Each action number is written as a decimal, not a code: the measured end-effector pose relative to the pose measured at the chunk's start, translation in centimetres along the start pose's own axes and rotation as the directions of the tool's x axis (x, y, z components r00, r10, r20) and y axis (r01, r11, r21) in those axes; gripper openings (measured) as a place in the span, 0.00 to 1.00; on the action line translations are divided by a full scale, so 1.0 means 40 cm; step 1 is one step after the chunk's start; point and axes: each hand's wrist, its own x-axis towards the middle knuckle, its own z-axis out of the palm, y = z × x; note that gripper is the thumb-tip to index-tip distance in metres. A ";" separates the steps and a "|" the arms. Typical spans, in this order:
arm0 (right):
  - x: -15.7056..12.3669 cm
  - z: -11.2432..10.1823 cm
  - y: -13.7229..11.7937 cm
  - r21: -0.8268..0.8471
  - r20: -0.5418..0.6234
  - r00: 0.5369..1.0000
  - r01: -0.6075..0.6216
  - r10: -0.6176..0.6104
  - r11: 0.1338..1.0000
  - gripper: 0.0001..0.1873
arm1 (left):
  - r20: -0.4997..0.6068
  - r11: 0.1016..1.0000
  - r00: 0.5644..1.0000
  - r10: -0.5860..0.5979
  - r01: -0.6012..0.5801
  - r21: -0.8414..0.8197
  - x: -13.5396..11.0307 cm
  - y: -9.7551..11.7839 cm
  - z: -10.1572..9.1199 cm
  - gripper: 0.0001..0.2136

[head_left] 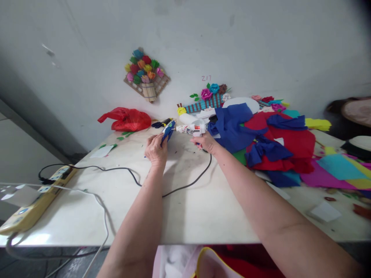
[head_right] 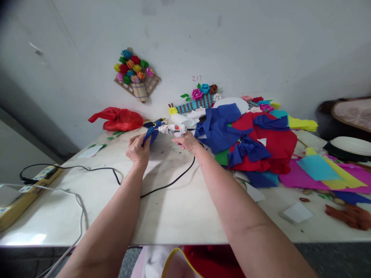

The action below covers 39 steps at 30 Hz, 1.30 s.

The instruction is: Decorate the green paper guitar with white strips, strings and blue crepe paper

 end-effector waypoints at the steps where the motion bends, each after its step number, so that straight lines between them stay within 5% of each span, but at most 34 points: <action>1: 0.001 -0.001 0.001 0.001 0.002 1.000 0.006 -0.006 1.000 0.07 | -0.007 1.000 1.000 0.006 -0.006 0.002 0.000 -0.001 0.001 0.10; 15: 0.006 -0.004 0.007 0.004 0.014 1.000 0.013 -0.013 1.000 0.08 | -0.062 0.997 0.996 0.063 -0.060 0.055 0.000 0.001 0.000 0.10; 39: -0.001 0.011 0.019 0.250 0.122 0.992 -0.055 0.025 0.967 0.08 | -0.091 0.996 0.994 0.067 -0.063 0.056 0.013 0.022 -0.010 0.10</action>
